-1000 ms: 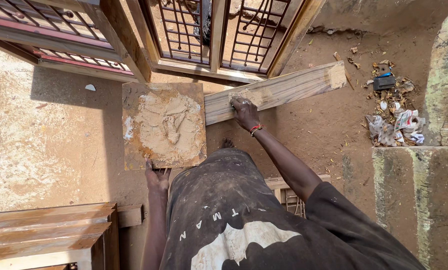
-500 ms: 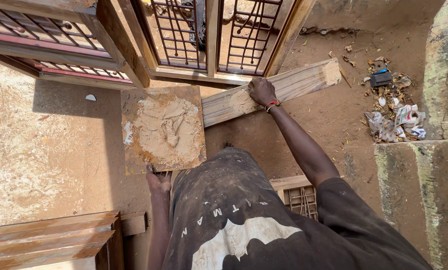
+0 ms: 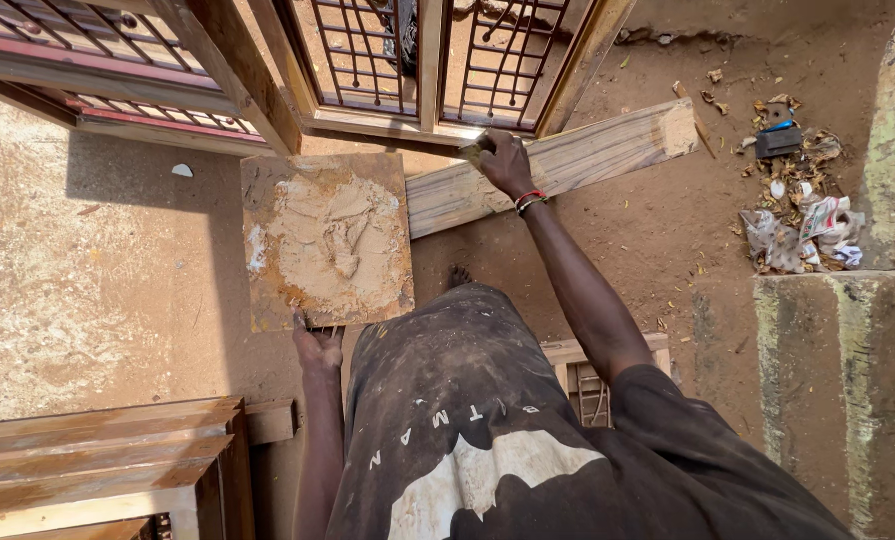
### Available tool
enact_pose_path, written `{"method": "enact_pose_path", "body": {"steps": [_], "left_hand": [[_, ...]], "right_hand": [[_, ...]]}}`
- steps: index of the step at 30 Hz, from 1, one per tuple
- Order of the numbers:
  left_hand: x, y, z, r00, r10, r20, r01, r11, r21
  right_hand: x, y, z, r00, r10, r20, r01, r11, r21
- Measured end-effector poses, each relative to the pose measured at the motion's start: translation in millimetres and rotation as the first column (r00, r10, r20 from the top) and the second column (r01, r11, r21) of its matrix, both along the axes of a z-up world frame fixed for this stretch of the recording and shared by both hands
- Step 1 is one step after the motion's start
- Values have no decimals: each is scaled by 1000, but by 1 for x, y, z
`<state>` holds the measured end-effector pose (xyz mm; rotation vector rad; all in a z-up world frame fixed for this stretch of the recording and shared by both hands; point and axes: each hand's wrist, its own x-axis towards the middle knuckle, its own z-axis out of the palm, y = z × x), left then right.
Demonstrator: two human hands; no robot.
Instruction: The person mixes a beige paste on a wooden board using a small tool while sitting on the floor. They then stand up and apply the paste to the joints and gaps of a wooden window frame using their fingers and the tool.
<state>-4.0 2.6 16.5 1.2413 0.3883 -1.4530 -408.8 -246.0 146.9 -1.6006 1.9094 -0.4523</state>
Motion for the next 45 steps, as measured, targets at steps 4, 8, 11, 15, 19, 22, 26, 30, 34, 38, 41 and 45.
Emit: {"method": "enact_pose_path", "body": {"steps": [4, 8, 11, 15, 19, 22, 26, 30, 34, 38, 41, 45], "left_hand": [[3, -8, -3, 999, 39, -19, -38, 998, 45], [1, -12, -9, 1000, -1, 9, 1, 1000, -24], [1, 4, -14, 1000, 18, 16, -17, 1000, -15], [-2, -14, -17, 997, 79, 2, -79, 996, -47], [-5, 1, -17, 994, 106, 22, -106, 994, -13], [-10, -13, -12, 995, 105, 4, -104, 994, -43], [-7, -7, -4, 992, 124, -6, -124, 992, -35], [-12, -7, -2, 992, 123, -10, -123, 992, -23], [-3, -6, -6, 996, 85, 9, -85, 996, -27], [-4, -1, -17, 998, 67, -12, -68, 996, -62], [-2, 0, -23, 997, 73, -10, -74, 994, -76], [1, 0, -29, 997, 72, -5, -72, 994, -79]], "right_hand": [[-37, 26, 6, 883, 353, -310, -440, 852, -283], [-55, 54, -7, 732, 479, -485, -674, 614, -410], [-73, 66, -10, 705, 486, -517, -650, 735, -194], [-89, 38, -4, 815, 298, -497, -230, 954, 194], [-74, 18, -32, 889, 68, -453, -56, 998, 41], [-52, -8, -56, 888, -13, -460, 40, 998, 49], [0, -18, -79, 921, -84, -380, 85, 996, -16], [13, -35, -56, 952, -173, -254, 181, 983, 6], [-20, -45, -9, 961, -243, -134, 245, 969, -2], [-48, -6, 11, 990, 89, 107, -56, 958, -281], [-40, 27, 11, 960, 280, -14, -267, 897, -353], [-29, 54, 2, 818, 457, -350, -573, 702, -422]]}}
